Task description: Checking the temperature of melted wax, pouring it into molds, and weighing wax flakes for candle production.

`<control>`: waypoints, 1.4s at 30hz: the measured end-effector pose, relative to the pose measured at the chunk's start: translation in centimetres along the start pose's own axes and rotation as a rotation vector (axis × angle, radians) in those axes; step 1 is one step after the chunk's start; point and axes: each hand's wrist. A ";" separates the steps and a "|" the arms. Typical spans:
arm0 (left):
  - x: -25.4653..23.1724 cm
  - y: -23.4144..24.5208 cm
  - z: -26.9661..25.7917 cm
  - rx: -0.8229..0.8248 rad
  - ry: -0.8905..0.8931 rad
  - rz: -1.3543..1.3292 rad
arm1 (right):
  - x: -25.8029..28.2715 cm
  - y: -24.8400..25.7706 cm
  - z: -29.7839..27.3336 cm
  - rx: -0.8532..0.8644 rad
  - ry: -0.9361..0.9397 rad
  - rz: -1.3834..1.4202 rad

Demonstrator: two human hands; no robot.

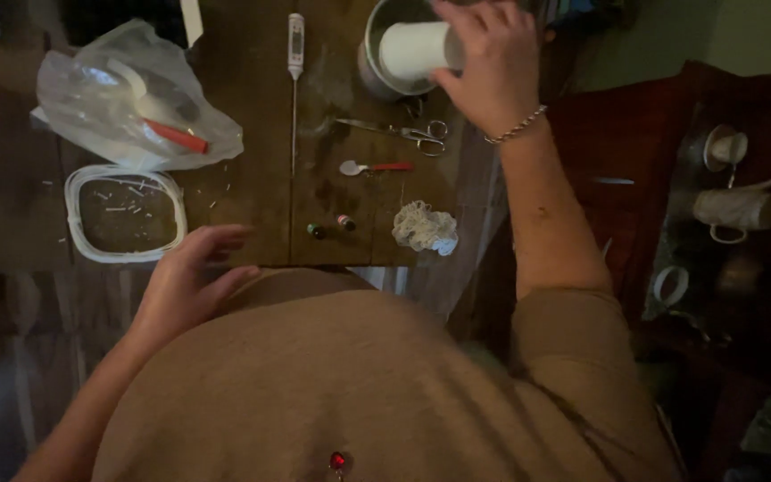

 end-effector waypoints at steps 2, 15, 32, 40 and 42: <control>0.2 0.0 -0.1 -0.006 -0.005 -0.004 | -0.2 -0.3 -0.6 -0.011 -0.002 -0.006; 1.1 -0.5 -1.0 -0.024 0.034 -0.001 | -0.5 1.9 -2.7 -0.044 -0.127 0.031; 0.5 1.2 -1.0 -0.075 -0.248 -0.171 | 28.3 2.3 -7.3 0.227 -0.644 1.322; 6.7 1.1 0.5 -0.096 -0.365 -0.082 | 32.0 4.0 -5.1 0.310 -0.651 1.106; 8.6 0.8 1.2 -0.163 -0.389 -0.053 | 29.5 3.3 -6.0 0.265 -0.485 0.666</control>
Point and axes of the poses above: each hand's wrist, its own z-axis towards the middle knuckle, its own y-axis out of the back of the hand, x = y × z, and after that the axes turned 11 degrees about -z, right-handed
